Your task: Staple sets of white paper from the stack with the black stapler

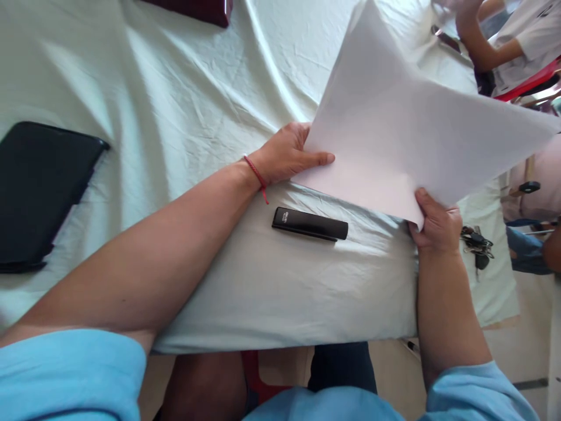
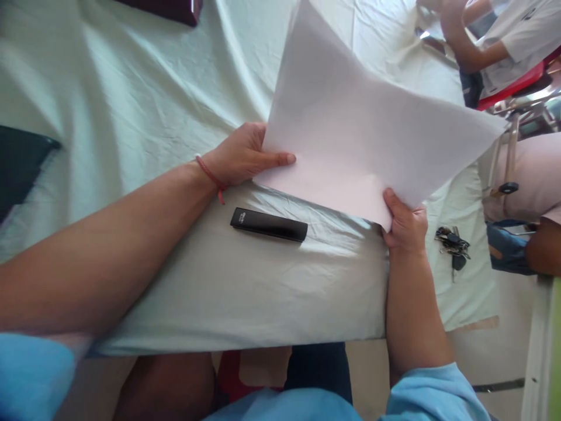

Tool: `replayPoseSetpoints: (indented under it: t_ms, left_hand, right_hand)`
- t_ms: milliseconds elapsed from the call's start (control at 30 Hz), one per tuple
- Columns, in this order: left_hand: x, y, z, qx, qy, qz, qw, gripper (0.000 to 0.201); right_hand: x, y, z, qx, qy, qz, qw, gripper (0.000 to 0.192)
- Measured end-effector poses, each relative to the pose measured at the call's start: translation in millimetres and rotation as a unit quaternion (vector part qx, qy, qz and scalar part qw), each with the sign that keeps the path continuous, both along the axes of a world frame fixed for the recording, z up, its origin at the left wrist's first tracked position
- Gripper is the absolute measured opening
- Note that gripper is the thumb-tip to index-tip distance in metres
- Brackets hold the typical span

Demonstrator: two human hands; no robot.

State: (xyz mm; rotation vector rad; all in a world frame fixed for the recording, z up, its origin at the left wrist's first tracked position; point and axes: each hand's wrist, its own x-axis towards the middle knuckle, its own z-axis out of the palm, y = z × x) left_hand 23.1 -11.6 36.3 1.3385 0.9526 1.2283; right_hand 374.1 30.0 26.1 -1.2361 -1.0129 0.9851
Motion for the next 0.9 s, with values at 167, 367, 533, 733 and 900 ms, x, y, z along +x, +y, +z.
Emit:
replayPoseSetpoints:
  t_ms: [167, 367, 533, 733, 900]
  left_hand:
    - [-4.2, 8.0, -6.1, 0.040, 0.014, -0.016, 0.999, 0.051]
    - [-5.5, 11.3, -13.6, 0.025, 0.085, -0.006, 0.996, 0.072]
    - [-5.1, 8.6, -9.4, 0.054, 0.097, -0.033, 0.993, 0.074]
    - [-7.5, 5.4, -0.9, 0.062, 0.128, -0.065, 0.988, 0.024]
    - [-0.1, -0.7, 14.4, 0.038, 0.094, -0.114, 0.988, 0.031]
  right_hand:
    - [11.2, -12.4, 9.3, -0.068, -0.010, 0.004, 0.998, 0.048]
    - [38.6, -44.3, 10.8, -0.086, -0.043, -0.045, 0.994, 0.046]
    - [70.3, -74.1, 7.2, -0.096, -0.080, -0.085, 0.989, 0.053]
    - [100.6, -102.4, 7.2, -0.108, -0.084, -0.102, 0.985, 0.066]
    - [105.7, -112.0, 6.7, -0.114, -0.076, -0.099, 0.986, 0.067]
